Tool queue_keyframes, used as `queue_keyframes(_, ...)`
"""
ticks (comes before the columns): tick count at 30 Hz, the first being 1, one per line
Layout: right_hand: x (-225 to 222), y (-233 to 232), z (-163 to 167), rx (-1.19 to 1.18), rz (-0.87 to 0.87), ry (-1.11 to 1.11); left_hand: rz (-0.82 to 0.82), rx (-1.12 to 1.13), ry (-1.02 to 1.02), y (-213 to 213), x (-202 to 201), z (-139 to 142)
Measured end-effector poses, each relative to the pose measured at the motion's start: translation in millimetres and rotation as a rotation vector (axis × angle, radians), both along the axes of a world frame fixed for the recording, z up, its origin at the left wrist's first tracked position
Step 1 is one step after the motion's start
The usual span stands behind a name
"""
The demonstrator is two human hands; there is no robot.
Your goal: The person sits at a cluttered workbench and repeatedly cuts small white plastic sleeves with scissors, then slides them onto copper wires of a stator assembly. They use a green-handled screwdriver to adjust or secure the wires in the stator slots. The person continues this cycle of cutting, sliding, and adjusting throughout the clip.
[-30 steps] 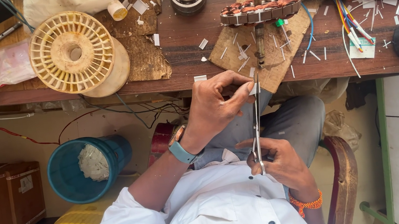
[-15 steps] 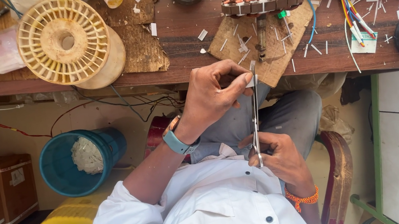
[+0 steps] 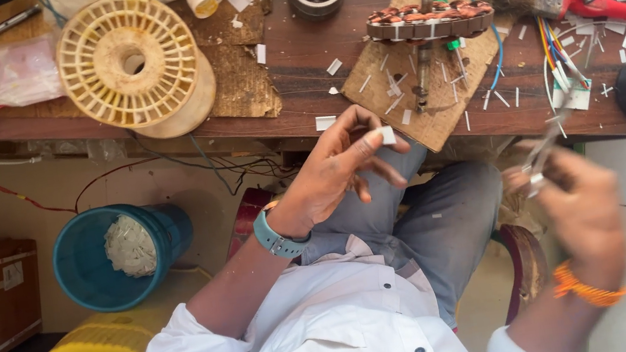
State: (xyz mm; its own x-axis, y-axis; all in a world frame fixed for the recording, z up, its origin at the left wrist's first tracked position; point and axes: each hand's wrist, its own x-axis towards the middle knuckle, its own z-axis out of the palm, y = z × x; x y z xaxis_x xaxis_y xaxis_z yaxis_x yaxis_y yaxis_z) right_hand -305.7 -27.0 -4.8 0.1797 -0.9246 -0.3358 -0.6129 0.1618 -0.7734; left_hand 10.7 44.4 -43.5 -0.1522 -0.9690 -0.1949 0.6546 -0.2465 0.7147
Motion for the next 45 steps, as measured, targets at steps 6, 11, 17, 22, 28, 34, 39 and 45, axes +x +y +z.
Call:
queue_keyframes(6,1,-87,28,-0.227,-0.014,-0.056,0.106,-0.050,-0.233,15,6,-6)
queue_keyframes(11,12,-155,16,-0.234,0.086,0.203,0.082,-0.037,-0.306,18,1,-2)
queue_keyframes(17,39,-77,17,-0.662,0.148,0.283,0.064,-0.013,-0.448,17,-1,6)
queue_keyframes(22,108,26,-11,-0.186,0.223,-0.356,0.054,-0.029,-0.487,10,-13,6)
queue_keyframes(28,123,41,-13,-0.243,0.099,-0.496,0.051,-0.091,-0.592,10,-17,10)
queue_keyframes(34,115,44,-9,-0.448,0.192,-0.295,0.040,0.010,-0.549,12,-27,2)
queue_keyframes(39,118,40,1,-0.742,0.255,-0.210,0.078,-0.057,-0.441,10,-33,5)
queue_keyframes(45,119,38,11,-0.912,0.239,-0.159,0.083,-0.089,-0.469,7,-34,16)
